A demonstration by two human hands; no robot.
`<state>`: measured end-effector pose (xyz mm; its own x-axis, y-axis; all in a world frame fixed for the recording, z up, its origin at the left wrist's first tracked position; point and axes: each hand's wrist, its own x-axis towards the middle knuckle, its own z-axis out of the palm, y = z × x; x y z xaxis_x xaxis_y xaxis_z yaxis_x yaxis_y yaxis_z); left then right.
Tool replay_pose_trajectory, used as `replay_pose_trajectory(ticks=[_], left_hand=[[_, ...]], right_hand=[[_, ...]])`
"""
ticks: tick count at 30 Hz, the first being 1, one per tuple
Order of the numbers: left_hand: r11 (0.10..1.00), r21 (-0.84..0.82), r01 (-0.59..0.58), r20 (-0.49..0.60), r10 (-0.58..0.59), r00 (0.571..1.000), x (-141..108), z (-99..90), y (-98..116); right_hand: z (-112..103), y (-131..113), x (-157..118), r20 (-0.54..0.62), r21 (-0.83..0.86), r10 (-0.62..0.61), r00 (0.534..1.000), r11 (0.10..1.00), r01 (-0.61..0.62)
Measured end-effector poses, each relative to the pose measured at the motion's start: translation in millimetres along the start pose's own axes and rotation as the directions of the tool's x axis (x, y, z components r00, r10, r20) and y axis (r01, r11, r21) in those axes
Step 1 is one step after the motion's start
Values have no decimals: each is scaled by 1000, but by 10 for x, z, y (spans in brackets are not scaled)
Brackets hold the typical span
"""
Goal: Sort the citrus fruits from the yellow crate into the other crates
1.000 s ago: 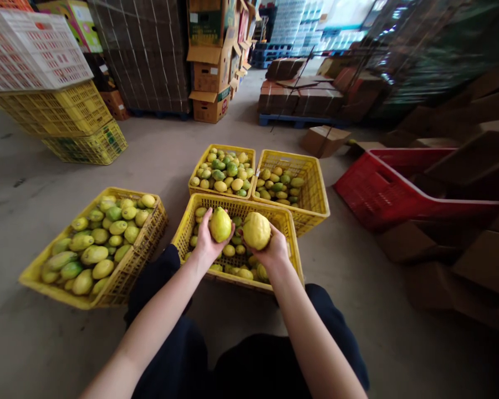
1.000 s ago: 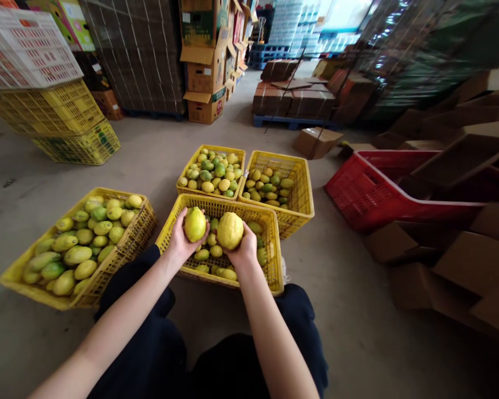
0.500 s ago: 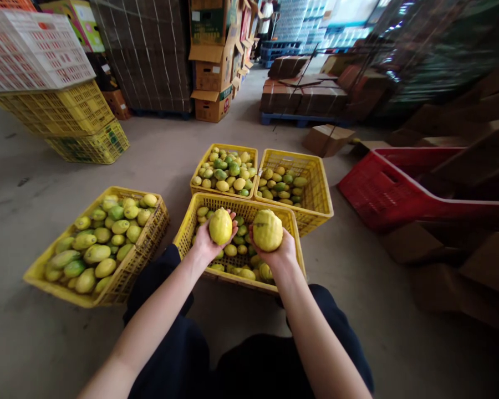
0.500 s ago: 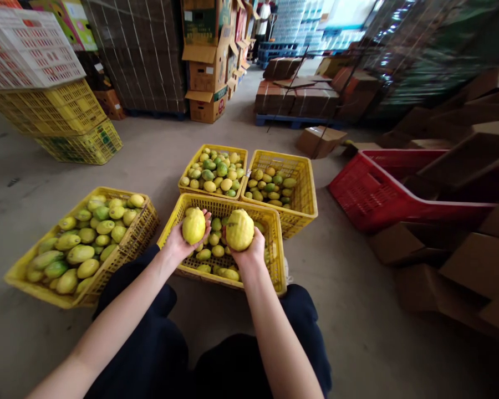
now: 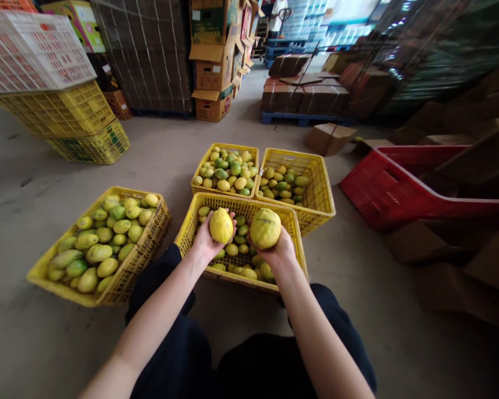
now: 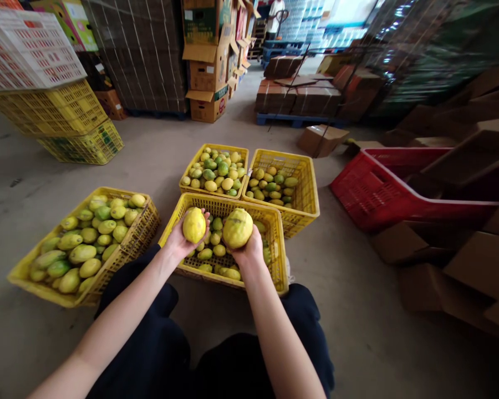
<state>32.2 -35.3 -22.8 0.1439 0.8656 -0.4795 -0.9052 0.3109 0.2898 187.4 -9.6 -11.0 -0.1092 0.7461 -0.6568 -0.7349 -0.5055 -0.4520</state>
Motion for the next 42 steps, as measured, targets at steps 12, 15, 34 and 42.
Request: replay_pose_trajectory(ticks=[12, 15, 34, 42], left_hand=[[996, 82, 41, 113, -50, 992, -7, 19, 22], [988, 150, -35, 106, 19, 994, 16, 27, -12], [978, 169, -125, 143, 101, 985, -13, 62, 6], [990, -21, -139, 238, 140, 961, 9, 13, -42]], right_hand=[[-31, -12, -69, 292, 39, 5, 957, 999, -18], [2, 20, -104, 366, 48, -53, 929, 998, 38], [54, 125, -199, 397, -96, 8, 918, 995, 33], [24, 228, 61, 127, -113, -410, 903, 899, 424]])
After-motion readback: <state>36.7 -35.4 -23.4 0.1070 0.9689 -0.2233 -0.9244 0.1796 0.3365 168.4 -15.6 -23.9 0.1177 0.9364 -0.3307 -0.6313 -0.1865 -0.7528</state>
